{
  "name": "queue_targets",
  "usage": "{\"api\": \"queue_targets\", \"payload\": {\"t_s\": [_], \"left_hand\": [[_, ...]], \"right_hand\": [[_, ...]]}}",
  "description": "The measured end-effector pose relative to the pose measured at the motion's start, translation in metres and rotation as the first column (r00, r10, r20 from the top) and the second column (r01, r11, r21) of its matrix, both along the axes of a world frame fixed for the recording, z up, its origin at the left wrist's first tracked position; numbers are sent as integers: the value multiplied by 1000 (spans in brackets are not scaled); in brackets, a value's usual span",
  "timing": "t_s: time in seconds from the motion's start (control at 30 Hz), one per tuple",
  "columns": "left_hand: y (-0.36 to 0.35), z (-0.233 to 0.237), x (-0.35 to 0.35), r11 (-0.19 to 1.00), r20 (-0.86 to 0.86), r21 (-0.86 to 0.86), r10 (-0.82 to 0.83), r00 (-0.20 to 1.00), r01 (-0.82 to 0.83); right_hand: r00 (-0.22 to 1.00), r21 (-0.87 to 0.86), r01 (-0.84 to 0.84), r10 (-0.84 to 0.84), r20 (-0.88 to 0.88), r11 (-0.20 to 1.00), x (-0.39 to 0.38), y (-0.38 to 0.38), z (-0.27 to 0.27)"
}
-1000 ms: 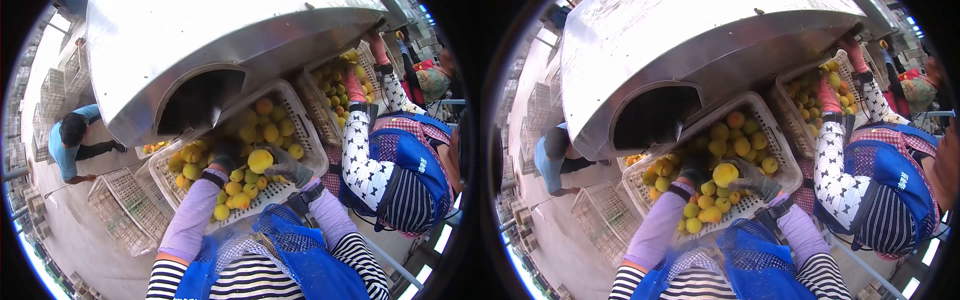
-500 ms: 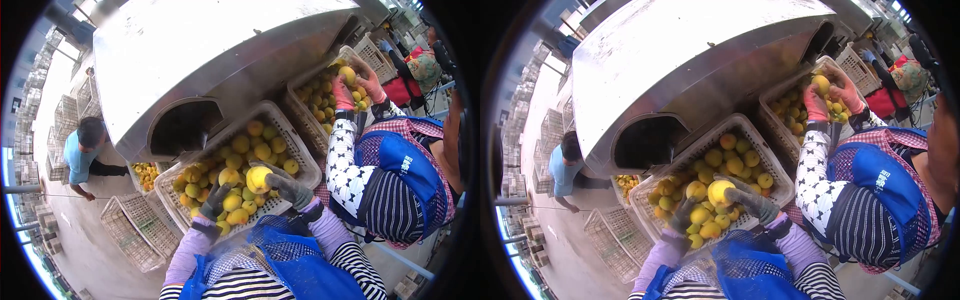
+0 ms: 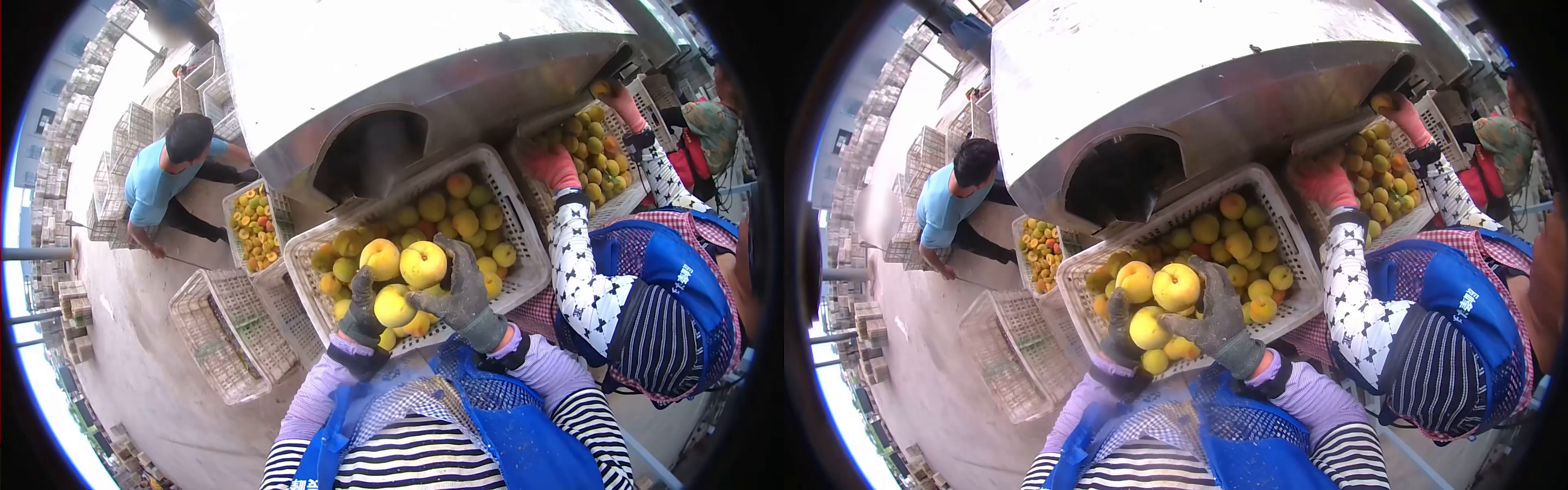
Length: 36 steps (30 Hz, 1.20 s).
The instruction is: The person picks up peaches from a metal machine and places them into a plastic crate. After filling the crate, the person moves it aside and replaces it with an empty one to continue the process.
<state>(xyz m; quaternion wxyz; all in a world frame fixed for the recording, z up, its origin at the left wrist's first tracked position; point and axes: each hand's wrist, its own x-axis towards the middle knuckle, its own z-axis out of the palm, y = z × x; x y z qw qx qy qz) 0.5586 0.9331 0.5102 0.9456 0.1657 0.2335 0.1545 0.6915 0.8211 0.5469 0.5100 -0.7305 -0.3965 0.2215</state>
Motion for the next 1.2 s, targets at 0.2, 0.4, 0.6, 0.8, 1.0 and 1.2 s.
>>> {"api": "queue_targets", "payload": {"t_s": [0.2, 0.4, 0.6, 0.8, 1.0, 1.2], "left_hand": [[33, 37, -6, 976, -85, 200, 110, 990, -91], [65, 18, -42, 850, -95, 514, 190, 977, -115], [62, 0, -79, 877, -118, 460, 217, 969, -141], [64, -1, -69, 894, -68, 402, 243, 968, -196], [51, -11, -57, 860, 43, 478, 179, 983, -177], [40, 7, -42, 724, -99, 685, 197, 976, -77]], "right_hand": [[975, 96, 108, -124, 183, 990, 12, 65, 9], [773, -80, 128, -49, 632, 989, 27, 133, -25], [737, -69, 88, -18, 676, 994, 23, 175, -36], [835, -228, 5, 122, 537, 974, 29, 183, -7], [904, -142, -399, 414, 109, 906, -24, 85, 15], [914, -75, -361, 369, 170, 930, -24, 68, 16]]}}
